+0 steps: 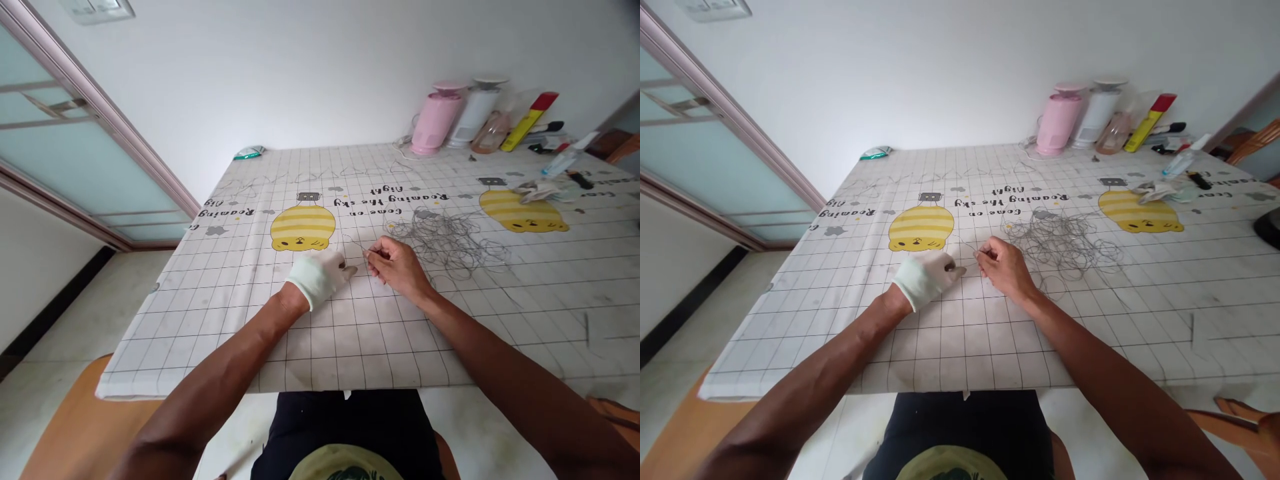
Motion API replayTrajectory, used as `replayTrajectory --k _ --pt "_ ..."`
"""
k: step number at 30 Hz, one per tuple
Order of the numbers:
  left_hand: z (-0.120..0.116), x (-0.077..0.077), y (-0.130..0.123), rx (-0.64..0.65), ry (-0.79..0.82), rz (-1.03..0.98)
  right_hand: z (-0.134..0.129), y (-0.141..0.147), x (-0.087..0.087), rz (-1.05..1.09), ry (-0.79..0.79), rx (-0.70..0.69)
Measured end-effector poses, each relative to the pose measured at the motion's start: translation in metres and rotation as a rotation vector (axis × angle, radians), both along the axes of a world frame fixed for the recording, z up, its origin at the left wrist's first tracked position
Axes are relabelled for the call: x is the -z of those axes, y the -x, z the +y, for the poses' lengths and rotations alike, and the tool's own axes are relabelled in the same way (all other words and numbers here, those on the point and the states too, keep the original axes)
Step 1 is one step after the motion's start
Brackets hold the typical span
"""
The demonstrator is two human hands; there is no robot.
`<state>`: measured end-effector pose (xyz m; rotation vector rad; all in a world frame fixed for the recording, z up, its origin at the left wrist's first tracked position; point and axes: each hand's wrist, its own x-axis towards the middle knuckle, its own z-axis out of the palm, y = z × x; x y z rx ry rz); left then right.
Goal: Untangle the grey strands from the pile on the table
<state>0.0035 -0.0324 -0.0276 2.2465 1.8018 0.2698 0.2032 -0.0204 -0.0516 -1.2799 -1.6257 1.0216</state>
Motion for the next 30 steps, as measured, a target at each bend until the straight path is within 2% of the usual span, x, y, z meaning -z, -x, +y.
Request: replayTrajectory --k 4,9,11,14,16,20,23,26,30 --pt "0.0 -0.009 0.008 -0.065 -0.057 -0.305 0.001 -0.002 -0.004 0.053 -0.011 -0.005" --pt "0.001 -0.025 0.015 -0.165 -0.236 -0.401 -0.003 0.0 -0.009 0.07 -0.024 -0.069" --pt "0.002 -0.029 0.019 -0.179 -0.176 -0.525 -0.005 0.0 -0.011 0.106 -0.017 -0.135" --pt "0.005 -0.03 0.027 -0.164 0.028 -0.786 -0.006 -0.002 -0.014 0.18 0.021 -0.256" --pt "0.007 -0.027 0.032 -0.112 0.111 -0.928 -0.006 -0.004 -0.015 0.223 0.058 -0.336" --pt "0.012 -0.015 0.038 0.059 0.158 -1.114 -0.008 -0.005 -0.016 0.278 0.091 -0.491" --pt "0.014 -0.012 0.039 0.125 0.161 -1.117 -0.01 -0.005 -0.017 0.312 0.086 -0.547" --pt "0.013 -0.017 0.041 0.161 0.143 -1.02 -0.011 -0.004 -0.017 0.348 0.108 -0.573" --pt "0.011 -0.023 0.044 0.153 0.09 -0.911 -0.01 -0.005 -0.015 0.423 0.166 -0.566"
